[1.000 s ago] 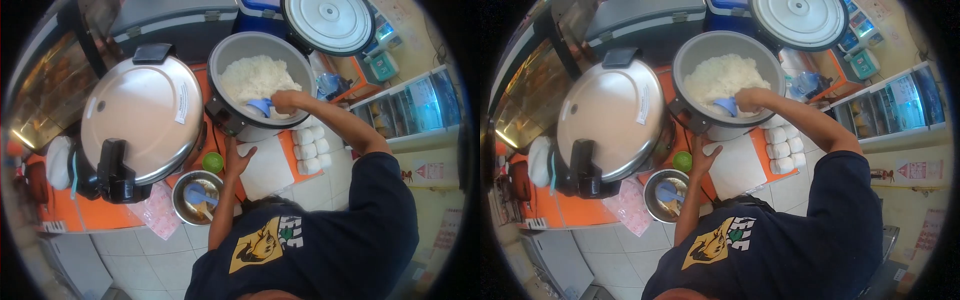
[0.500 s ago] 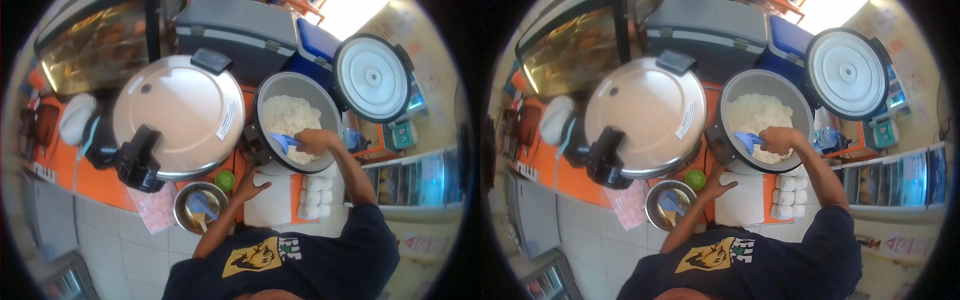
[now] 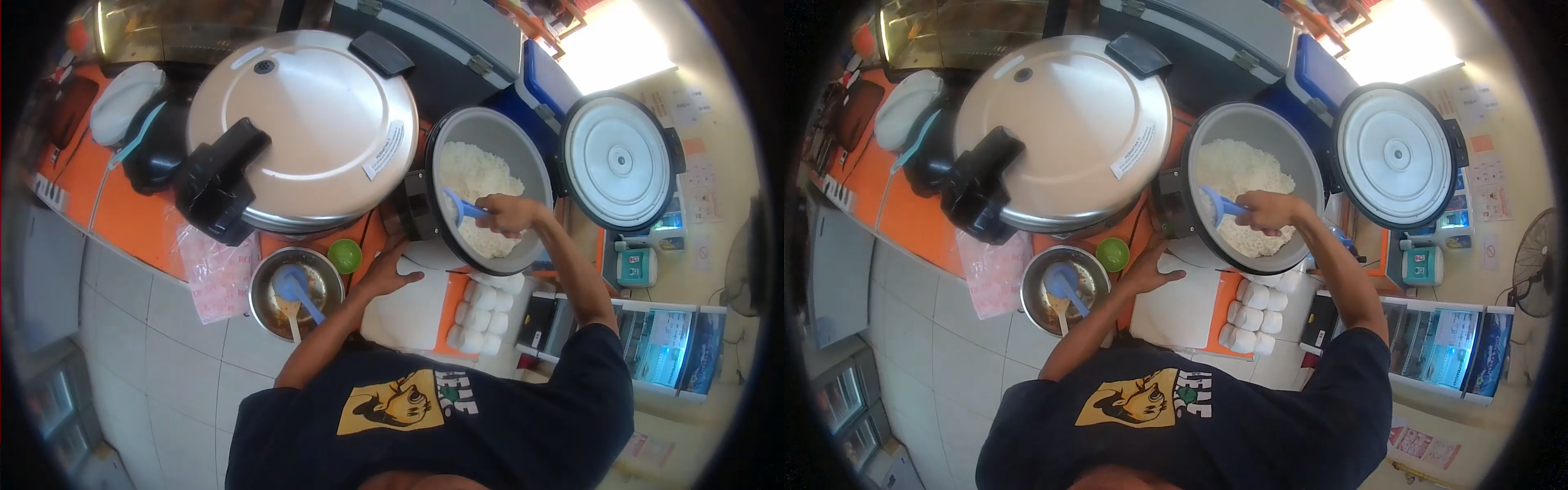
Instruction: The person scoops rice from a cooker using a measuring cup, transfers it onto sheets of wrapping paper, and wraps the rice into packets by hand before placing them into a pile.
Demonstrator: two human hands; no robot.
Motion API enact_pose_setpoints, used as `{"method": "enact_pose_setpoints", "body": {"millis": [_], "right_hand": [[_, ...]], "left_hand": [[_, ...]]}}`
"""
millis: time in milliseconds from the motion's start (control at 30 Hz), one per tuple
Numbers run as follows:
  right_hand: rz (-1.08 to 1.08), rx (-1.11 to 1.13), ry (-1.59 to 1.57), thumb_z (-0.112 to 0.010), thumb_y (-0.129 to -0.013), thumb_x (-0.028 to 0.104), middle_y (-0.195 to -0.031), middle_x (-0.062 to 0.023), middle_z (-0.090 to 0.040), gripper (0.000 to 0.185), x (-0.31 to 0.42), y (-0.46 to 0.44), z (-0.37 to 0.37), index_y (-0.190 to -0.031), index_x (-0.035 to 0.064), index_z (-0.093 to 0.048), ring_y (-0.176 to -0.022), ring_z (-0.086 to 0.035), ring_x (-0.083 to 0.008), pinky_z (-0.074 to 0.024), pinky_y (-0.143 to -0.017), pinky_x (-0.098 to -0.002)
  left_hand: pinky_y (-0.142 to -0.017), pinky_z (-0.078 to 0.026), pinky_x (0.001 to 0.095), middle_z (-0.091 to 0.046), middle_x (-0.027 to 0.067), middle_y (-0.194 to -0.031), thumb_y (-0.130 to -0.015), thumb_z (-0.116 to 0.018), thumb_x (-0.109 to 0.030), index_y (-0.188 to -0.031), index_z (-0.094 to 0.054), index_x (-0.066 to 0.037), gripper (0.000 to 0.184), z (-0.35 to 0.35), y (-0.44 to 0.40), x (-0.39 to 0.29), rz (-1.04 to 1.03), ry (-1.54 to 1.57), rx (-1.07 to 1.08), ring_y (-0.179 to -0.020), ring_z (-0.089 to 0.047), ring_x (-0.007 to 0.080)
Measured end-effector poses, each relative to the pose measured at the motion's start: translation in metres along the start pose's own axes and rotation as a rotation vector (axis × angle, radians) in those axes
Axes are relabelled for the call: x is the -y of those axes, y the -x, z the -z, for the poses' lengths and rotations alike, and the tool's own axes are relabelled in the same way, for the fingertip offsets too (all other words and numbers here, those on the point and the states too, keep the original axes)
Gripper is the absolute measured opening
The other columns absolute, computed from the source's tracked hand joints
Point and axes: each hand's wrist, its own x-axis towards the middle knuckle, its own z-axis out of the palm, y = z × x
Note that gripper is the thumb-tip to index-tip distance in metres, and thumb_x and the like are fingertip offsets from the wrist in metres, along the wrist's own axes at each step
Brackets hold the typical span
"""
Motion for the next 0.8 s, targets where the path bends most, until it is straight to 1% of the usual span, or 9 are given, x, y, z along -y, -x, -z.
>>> {"method": "enact_pose_setpoints", "body": {"millis": [100,233,300,333,400,533,600,667,800], "right_hand": [[-0.098,-0.083,0.15,-0.057,-0.094,0.019,-0.066,-0.008,-0.053,0.023,0.019,0.006,-0.016,-0.094,-0.0037,-0.054,-0.048,-0.055,-0.0201,-0.0441,-0.043,-0.035],[-0.048,-0.069,0.06,-0.058,-0.094,0.021,-0.066,-0.005,-0.053,0.025,-0.015,0.013,-0.004,-0.101,-0.0034,-0.058,-0.045,-0.052,-0.015,-0.0413,-0.04,-0.0304],[0.065,0.043,-0.325,-0.058,-0.096,0.019,-0.065,-0.0006,-0.051,0.026,-0.063,0.011,0.007,-0.112,-0.0016,-0.061,-0.041,-0.044,-0.0079,-0.0346,-0.036,-0.0238],[0.067,0.023,-0.321,-0.058,-0.096,0.019,-0.065,-0.0006,-0.051,0.026,-0.074,0.016,0.003,-0.112,-0.0016,-0.061,-0.041,-0.044,-0.0079,-0.0346,-0.036,-0.0238],[0.215,0.022,-0.699,-0.06,-0.099,0.017,-0.063,0.002,-0.046,0.029,-0.1,0.034,-0.014,-0.124,0.0026,-0.06,-0.038,-0.035,-0.0037,-0.0253,-0.034,-0.02],[0.45,-0.071,-0.993,-0.06,-0.1,0.017,-0.063,0.0006,-0.047,0.023,-0.134,0.079,-0.075,-0.118,0.0028,-0.059,-0.037,-0.036,-0.0044,-0.0268,-0.031,-0.0196],[0.484,-0.085,-1.095,-0.059,-0.101,0.018,-0.063,-0.0008,-0.048,0.023,-0.152,0.09,-0.12,-0.116,0.0012,-0.056,-0.035,-0.037,-0.005,-0.0279,-0.029,-0.0198],[0.627,-0.097,-1.245,-0.057,-0.102,0.022,-0.063,-0.0005,-0.049,0.036,-0.159,0.095,-0.182,-0.129,-0.0015,-0.052,-0.034,-0.037,-0.0048,-0.0281,-0.03,-0.0194],[0.511,-0.257,-1.552,-0.056,-0.102,0.019,-0.066,-0.001,-0.05,0.035,-0.157,0.069,-0.327,-0.132,0.0018,-0.051,-0.039,-0.041,-0.007,-0.0359,-0.035,-0.0215]], "left_hand": [[-0.111,-0.041,0.0439,-0.032,0.0225,-0.152,-0.079,-0.082,-0.035,-0.146,-0.041,-0.002,0.084,0.0,0.002,-0.004,-0.018,0.019,-0.019,-0.134,-0.044,0.0372],[-0.107,-0.044,0.0426,-0.035,0.0214,-0.151,-0.08,-0.082,-0.03,-0.147,-0.041,-0.004,0.083,-0.003,0.003,-0.006,-0.016,0.02,-0.031,-0.126,-0.052,0.036],[-0.103,-0.047,0.0407,-0.039,0.0205,-0.148,-0.081,-0.081,-0.025,-0.146,-0.041,-0.003,0.079,-0.001,0.005,-0.014,0.005,0.062,-0.068,-0.117,-0.059,0.0347],[-0.103,-0.047,0.0407,-0.039,0.0205,-0.148,-0.081,-0.081,-0.025,-0.146,-0.041,-0.003,0.079,-0.004,0.007,-0.016,-0.014,0.058,-0.069,-0.117,-0.059,0.0347],[-0.099,-0.05,0.0401,-0.041,0.0198,-0.147,-0.082,-0.079,-0.022,-0.145,-0.043,-0.003,0.075,-0.019,0.024,-0.023,0.12,0.197,-0.285,-0.112,-0.062,0.0346],[-0.103,-0.046,0.0441,-0.041,0.0187,-0.148,-0.081,-0.08,-0.025,-0.145,-0.044,-0.005,0.076,-0.054,0.07,0.022,0.308,-0.033,0.079,-0.124,-0.056,0.0338],[-0.109,-0.037,0.0556,-0.036,0.0168,-0.155,-0.076,-0.083,-0.031,-0.146,-0.046,-0.009,0.082,-0.077,0.108,0.055,0.121,-0.729,0.29,-0.144,-0.035,0.0313],[-0.113,-0.027,0.0606,-0.03,0.0146,-0.16,-0.074,-0.083,-0.041,-0.148,-0.044,-0.012,0.089,-0.08,0.132,0.074,0.037,-0.792,0.319,-0.15,-0.024,0.0318],[-0.112,-0.027,0.0628,-0.023,0.013,-0.164,-0.074,-0.083,-0.042,-0.152,-0.038,-0.014,0.095,-0.068,0.126,0.058,0.046,-0.882,0.446,-0.151,-0.022,0.0319]]}}
